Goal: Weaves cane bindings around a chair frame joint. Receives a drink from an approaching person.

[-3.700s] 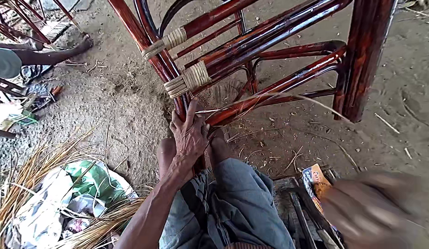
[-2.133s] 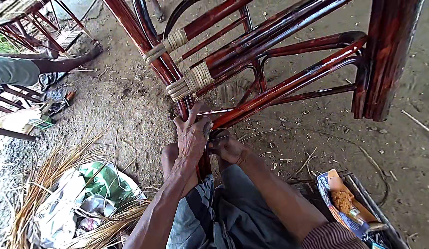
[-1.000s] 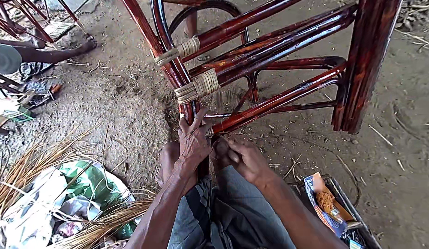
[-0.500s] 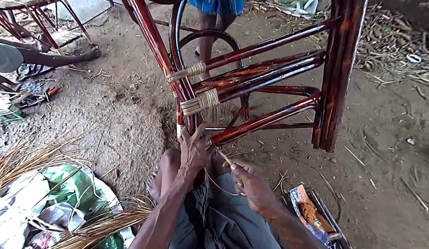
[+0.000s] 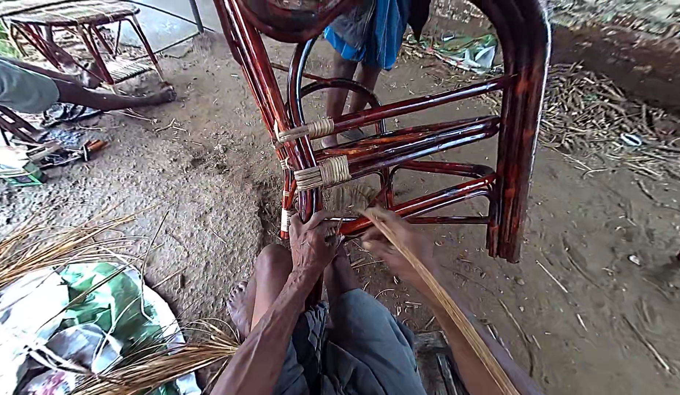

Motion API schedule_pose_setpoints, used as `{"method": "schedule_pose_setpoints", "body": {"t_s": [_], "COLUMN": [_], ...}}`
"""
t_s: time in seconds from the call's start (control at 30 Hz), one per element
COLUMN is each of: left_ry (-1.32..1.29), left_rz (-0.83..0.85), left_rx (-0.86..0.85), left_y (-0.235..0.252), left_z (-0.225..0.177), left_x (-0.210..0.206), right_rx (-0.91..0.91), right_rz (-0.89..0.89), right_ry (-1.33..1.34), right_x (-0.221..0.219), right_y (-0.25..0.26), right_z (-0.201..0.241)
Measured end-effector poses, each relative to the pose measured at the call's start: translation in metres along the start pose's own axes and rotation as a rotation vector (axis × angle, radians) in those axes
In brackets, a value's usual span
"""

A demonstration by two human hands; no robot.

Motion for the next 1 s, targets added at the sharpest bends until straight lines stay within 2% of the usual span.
{"method": "schedule_pose_setpoints", "body": {"t_s": [0.13,0.23,0.33,0.43,0.5,0.53,0.6,0.67,0.77,0.83,0.93,1.0], "left_ry": [-0.05,-0.058,-0.01,0.067,0.134,0.156,0.17,0.166,0.211,0.225,0.247,0.276], "left_rz": [-0.125,-0.203,-0.112,-0.003,-0.012,-0.007,0.032,0.13,0.195,0.227,0.153,0.168], "left_rx": [-0.043,-0.032,-0.013,-0.007,0.013,0.046,0.139,0.244,0.179,0.177,0.177,0.211], "left_y": [-0.008,-0.008,-0.009,-0.011,-0.009,-0.008,-0.001,0.005,0.012,0.021,0.031,0.036], "left_z": [0.001,0.004,0.006,-0.002,-0.006,-0.009,-0.02,-0.022,-0.019,-0.022,-0.016,-0.014], "left_x": [-0.001,-0.007,-0.008,-0.001,-0.003,-0.003,0.0,0.0,-0.002,0.003,0.001,0.003], "right_rx": [0.089,0.016,-0.146,-0.235,-0.289,-0.282,-0.156,-0.082,-0.006,0.055,0.043,0.056], "right_rz": [0.156,0.219,0.242,0.298,0.355,0.332,0.175,0.043,-0.136,-0.239,-0.385,-0.452], "right_ry": [-0.295,-0.399,-0.438,-0.544,-0.571,-0.558,-0.458,-0.297,0.034,0.147,0.251,0.266], "right_x": [-0.037,-0.045,-0.058,-0.063,-0.065,-0.063,-0.05,-0.027,0.018,0.046,0.083,0.107], "right_y": [0.076,0.109,0.127,0.131,0.133,0.128,0.104,0.07,0.015,-0.008,-0.015,-0.003], "right_z": [-0.033,-0.037,-0.057,-0.059,-0.056,-0.05,-0.033,-0.023,0.006,0.024,0.036,0.047]}}
Point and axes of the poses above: each hand's wrist, its own y-axis towards the middle knuckle, its own x-axis out of the back of the hand, z = x × y, the point moved 3 cm from there along y, towards the middle knuckle, and after that the axes turned 2 degrees about x, right-handed, at the moved point
